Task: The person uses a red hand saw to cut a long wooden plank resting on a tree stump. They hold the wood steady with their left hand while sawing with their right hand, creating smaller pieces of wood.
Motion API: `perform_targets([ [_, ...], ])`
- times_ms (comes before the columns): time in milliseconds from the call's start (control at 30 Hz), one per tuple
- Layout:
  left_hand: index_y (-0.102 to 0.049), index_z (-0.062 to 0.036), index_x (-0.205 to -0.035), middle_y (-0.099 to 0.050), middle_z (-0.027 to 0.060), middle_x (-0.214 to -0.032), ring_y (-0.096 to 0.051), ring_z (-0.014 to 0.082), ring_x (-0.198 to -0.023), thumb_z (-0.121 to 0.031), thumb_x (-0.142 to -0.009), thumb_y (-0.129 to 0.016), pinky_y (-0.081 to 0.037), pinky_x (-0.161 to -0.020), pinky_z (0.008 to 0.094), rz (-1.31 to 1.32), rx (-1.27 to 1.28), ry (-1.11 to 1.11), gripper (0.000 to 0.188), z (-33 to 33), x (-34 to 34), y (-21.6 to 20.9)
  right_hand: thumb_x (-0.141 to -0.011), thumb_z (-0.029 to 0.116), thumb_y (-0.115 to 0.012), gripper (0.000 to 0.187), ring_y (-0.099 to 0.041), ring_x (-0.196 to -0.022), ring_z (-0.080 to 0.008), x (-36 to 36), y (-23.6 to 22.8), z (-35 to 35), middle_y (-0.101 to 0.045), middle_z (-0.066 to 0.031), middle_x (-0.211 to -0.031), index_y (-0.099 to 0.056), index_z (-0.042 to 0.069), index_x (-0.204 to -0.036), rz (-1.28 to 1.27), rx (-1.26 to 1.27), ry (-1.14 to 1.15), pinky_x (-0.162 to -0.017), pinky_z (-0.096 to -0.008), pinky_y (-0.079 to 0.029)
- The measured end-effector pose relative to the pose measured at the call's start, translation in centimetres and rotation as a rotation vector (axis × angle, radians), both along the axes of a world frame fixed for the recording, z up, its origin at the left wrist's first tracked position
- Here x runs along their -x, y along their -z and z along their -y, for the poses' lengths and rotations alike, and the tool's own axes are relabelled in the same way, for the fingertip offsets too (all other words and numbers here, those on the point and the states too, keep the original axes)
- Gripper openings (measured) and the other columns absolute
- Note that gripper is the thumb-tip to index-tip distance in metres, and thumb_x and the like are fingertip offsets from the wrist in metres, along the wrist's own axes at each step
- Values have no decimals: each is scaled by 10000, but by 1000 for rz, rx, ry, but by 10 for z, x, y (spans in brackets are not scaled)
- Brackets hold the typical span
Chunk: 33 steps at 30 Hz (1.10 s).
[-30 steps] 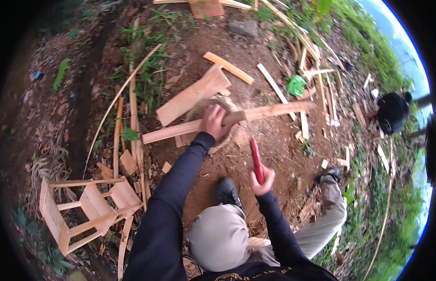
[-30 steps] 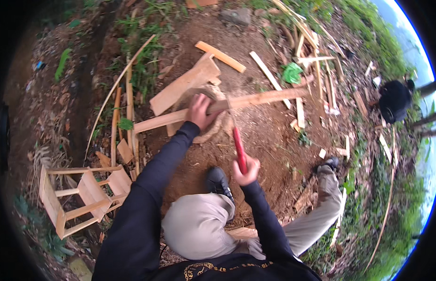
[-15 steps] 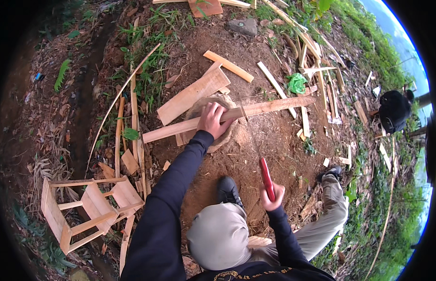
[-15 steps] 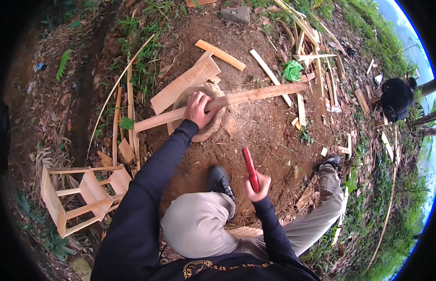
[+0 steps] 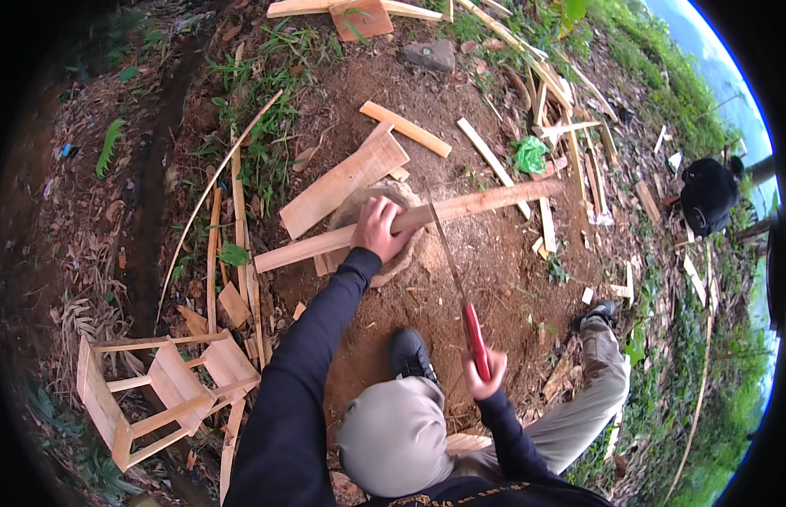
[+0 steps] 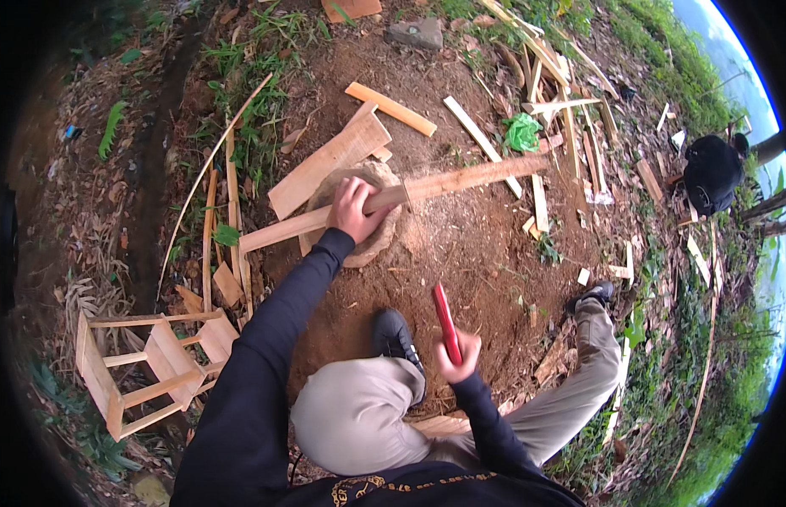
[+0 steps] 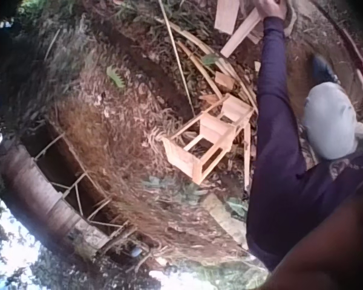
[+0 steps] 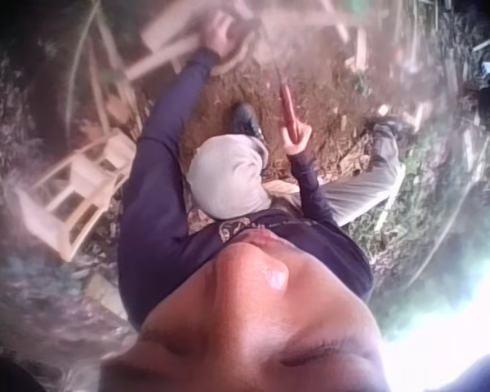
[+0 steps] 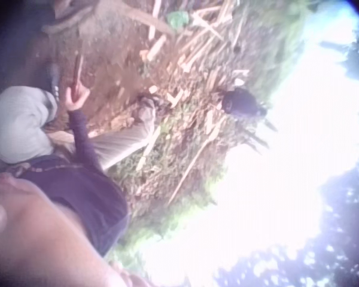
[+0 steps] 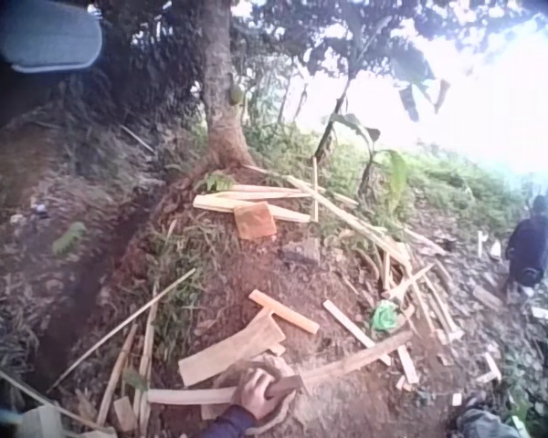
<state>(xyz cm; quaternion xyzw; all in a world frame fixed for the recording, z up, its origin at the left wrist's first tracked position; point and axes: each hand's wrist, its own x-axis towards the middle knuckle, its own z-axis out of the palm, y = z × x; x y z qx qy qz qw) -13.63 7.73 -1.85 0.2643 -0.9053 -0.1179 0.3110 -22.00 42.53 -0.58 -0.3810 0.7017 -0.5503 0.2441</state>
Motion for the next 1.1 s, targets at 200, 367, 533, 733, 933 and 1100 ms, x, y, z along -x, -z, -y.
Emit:
perform_targets([
  [200,-629,-52,-920,-529,135,-959,-533,358,-950,-426,-820,-781,-456,-860,472,39,62,-9,416,-2,1,-2,-827,72,-661,125,-529,-460,-128,23,-8,91,-513,-101,-542,-618,-11,-744,-18,93,-26,-473,-309,-415],
  [367,-624,-70,-947,-537,132,-971,-533,340,-963,-419,-815,-783,-459,-870,457,21,-14,-6,406,0,-9,1,-778,54,-644,65,-602,-489,-172,7,-19,49,-562,-117,-565,-650,6,-734,-49,37,-79,-511,-305,-463],
  [533,-613,-79,-957,-554,120,-998,-538,320,-979,-409,-805,-788,-463,-883,442,10,-18,-7,403,-4,-4,4,-802,59,-627,146,-503,-455,-109,-7,-2,8,-477,-39,-513,-570,32,-671,-5,23,7,-471,-292,-409],
  [733,-626,-73,-933,-526,116,-963,-532,321,-956,-429,-819,-775,-460,-872,449,38,28,-22,402,-1,-5,4,-828,31,-652,149,-490,-457,-87,17,-9,101,-491,-29,-531,-573,14,-703,37,58,-17,-458,-286,-377],
  [933,-625,-70,-948,-546,123,-987,-535,325,-976,-401,-797,-796,-464,-889,448,-21,-15,-6,401,0,-2,1,-777,39,-637,118,-492,-446,-98,-4,-1,0,-464,-22,-505,-588,35,-670,-137,10,25,-456,-281,-402],
  [1100,-622,-58,-938,-547,130,-982,-537,330,-960,-402,-815,-782,-467,-882,447,48,19,-15,399,-2,0,-2,-841,68,-670,149,-505,-444,-110,18,-10,114,-505,-41,-531,-594,35,-717,-7,54,-14,-460,-290,-389],
])
